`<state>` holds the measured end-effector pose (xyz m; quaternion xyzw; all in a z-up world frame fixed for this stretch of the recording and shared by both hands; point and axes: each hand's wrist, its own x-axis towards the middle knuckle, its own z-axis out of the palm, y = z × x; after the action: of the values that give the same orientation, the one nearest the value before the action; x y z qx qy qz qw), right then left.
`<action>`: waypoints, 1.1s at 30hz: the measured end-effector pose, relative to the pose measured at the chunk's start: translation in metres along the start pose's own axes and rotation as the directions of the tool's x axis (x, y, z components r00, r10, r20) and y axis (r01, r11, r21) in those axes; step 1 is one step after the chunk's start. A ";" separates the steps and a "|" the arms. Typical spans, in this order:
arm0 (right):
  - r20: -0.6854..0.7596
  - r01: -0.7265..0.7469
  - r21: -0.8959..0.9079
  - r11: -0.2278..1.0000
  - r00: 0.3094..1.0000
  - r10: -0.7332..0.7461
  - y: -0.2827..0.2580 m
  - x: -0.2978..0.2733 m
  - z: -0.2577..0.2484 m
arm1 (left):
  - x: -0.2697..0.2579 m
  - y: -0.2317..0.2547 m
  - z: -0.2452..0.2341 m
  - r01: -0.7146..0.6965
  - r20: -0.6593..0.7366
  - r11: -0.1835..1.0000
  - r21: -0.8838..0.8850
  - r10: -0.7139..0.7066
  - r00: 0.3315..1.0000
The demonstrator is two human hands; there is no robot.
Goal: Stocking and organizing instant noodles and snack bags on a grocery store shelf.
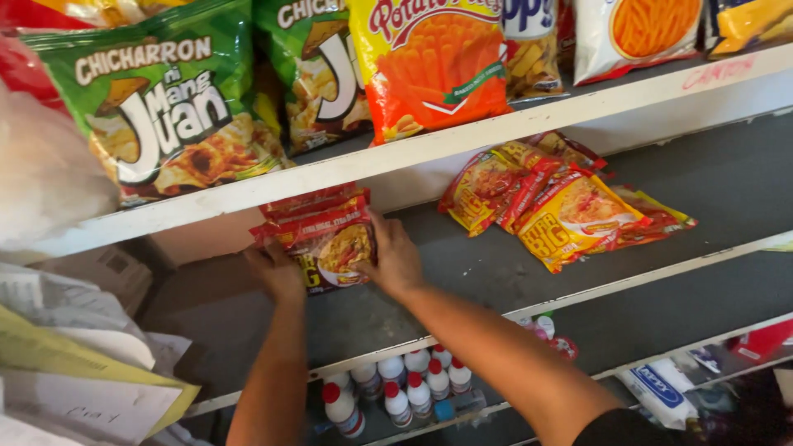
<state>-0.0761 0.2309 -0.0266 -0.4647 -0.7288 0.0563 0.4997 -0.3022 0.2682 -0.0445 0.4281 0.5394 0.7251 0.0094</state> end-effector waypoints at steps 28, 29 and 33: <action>-0.003 0.140 -0.142 0.980 0.990 -0.142 0.106 -0.048 -0.208 | -0.191 0.182 0.148 -0.782 0.801 0.600 0.168 0.379 0.463; 0.001 0.137 -0.172 0.975 0.990 -0.139 0.114 -0.051 -0.214 | -0.197 0.182 0.165 -0.738 0.813 0.635 0.227 0.294 0.503; -0.010 0.198 -0.135 0.971 0.980 -0.201 0.136 -0.061 -0.226 | -0.210 0.181 0.220 -0.546 0.767 0.722 0.425 0.033 0.641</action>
<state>0.1887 0.1758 -0.0308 -0.4221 -0.7680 -0.0485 0.4793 0.0512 0.2630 -0.0181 0.7376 0.6176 0.2685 -0.0490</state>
